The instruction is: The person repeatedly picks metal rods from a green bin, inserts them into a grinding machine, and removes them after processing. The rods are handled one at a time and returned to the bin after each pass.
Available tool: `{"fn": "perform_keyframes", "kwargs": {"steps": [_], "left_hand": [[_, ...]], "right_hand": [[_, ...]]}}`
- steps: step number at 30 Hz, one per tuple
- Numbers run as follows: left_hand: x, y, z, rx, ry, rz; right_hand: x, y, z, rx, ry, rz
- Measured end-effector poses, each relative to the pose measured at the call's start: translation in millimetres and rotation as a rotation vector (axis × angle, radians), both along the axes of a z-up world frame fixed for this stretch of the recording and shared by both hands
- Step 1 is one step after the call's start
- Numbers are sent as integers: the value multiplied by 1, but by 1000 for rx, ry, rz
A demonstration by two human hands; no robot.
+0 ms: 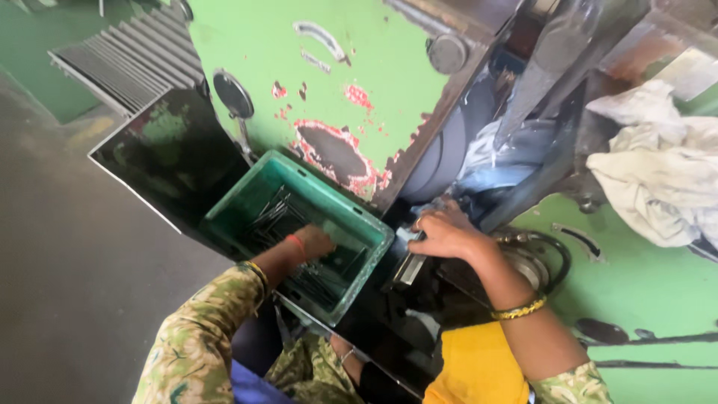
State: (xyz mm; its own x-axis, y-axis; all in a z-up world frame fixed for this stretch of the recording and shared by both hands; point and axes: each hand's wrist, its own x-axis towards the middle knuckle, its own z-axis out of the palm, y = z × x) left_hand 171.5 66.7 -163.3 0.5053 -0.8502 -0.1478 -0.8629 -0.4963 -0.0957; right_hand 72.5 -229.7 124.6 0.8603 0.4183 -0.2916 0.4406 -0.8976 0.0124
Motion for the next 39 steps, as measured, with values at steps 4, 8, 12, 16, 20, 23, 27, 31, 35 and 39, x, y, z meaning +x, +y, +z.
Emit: {"fn": "perform_keyframes", "kwargs": {"steps": [4,8,12,16,20,23,27,31,35,39], "left_hand": [[-18,19,84,-369,84,194],[-71,28,169,-1022,433,238],[-115,11,216,-1291,770,329],[-127,-15,220,-1407,950,249],[-124,-48,196,-1485,1260,231],[-123,-67,184,-1443,1241,189],[-125,-96,178,-1365,1142,176],[-125,-104,168,-1325,1039,312],[-118,-95,152,-1406,985,130],[-132,-79,152,-1390,932,5]], "right_hand": [[2,-6,-7,51,-24,20],[7,-10,-10,74,-46,33],[8,-10,-7,64,-59,41],[6,-11,-9,123,-122,90],[13,-26,-23,110,-143,0],[21,-31,-30,30,-144,37],[35,-36,-41,-18,-136,3],[38,-36,-47,-191,-43,-186],[46,-41,-55,-139,-114,-131],[42,-48,-57,-67,-95,-122]]}}
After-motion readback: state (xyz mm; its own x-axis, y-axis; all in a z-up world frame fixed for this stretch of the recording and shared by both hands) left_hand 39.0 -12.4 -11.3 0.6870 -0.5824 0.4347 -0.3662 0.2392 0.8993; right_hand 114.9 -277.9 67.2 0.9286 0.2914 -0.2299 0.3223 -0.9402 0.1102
